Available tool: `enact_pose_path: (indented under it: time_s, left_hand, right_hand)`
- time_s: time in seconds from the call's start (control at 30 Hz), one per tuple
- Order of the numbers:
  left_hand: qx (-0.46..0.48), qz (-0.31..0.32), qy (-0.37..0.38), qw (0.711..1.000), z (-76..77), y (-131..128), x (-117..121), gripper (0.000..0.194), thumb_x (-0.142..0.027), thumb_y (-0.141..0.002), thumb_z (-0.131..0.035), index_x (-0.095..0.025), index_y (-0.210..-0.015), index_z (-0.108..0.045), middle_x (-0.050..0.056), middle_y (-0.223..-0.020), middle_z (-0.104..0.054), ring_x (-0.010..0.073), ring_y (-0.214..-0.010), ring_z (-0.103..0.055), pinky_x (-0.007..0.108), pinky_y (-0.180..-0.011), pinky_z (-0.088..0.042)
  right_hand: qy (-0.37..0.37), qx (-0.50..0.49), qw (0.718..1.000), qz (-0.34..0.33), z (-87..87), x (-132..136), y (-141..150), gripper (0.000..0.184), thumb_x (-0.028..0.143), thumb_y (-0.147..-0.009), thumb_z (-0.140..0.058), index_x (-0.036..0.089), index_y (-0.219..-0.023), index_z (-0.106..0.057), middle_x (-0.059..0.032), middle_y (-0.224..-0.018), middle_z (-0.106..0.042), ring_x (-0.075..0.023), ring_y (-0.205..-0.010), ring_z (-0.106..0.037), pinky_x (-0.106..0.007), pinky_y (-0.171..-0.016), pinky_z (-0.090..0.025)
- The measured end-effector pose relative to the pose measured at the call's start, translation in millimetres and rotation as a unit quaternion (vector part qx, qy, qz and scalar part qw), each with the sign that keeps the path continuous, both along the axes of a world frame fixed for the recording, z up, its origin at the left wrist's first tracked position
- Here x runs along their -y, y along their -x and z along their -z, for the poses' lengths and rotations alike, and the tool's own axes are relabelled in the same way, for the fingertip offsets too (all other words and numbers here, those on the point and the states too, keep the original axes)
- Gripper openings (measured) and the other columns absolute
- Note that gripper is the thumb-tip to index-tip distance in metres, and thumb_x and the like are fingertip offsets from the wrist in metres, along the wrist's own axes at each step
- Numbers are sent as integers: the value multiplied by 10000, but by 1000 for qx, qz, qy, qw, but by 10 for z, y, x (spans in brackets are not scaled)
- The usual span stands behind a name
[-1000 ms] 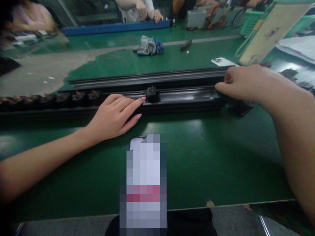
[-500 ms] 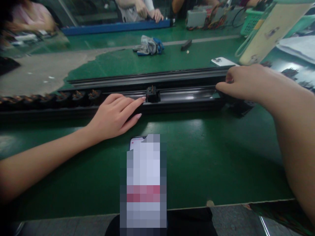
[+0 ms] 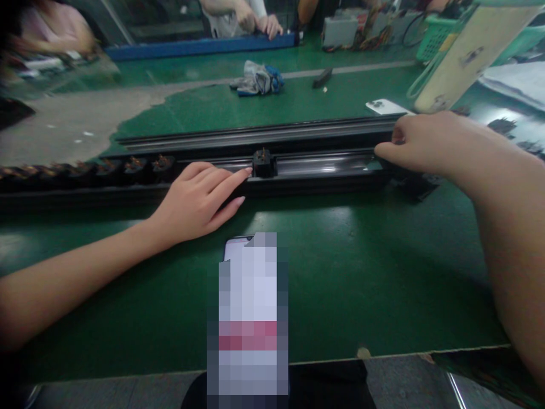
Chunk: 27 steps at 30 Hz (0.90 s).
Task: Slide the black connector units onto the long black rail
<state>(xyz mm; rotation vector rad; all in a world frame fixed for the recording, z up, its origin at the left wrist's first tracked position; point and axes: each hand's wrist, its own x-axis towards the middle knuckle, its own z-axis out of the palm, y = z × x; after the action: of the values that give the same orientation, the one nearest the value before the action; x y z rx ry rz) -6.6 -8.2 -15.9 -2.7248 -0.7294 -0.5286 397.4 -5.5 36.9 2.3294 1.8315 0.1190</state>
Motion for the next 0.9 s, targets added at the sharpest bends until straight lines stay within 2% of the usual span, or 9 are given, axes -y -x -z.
enact_pose_path:
  time_s: [0.43,0.77,0.9]
  left_hand:
    - [-4,-2,-2,1000,-13,-3,9,515,-331,-1080,-426,-105,-1520,-569,153,-1210,-735,300,-1113,-688,494,-1042,-485]
    - [-4,-4,-1,1000,-10,-6,9,518,-328,-1074,-425,-117,-1525,-567,157,-1218,-736,305,-1116,-691,502,-1039,-487]
    - [0,-6,8,1000,-13,-10,13,517,-328,-1069,-426,-114,-1515,-574,163,-1222,-735,306,-1116,-687,502,-1044,-481]
  right_hand:
    - [2,0,1000,3,22,-14,-41,349,578,-883,-490,235,-912,-546,-112,-839,-589,-226,-678,-462,-395,-672,-413]
    - [9,6,1000,4,-48,27,12,359,557,-898,-483,219,-946,-593,-138,-837,-626,-257,-703,-539,-424,-666,-455]
    - [8,16,1000,14,-46,22,-54,404,574,-917,-466,207,-976,-624,-159,-846,-634,-300,-799,-591,-447,-728,-459]
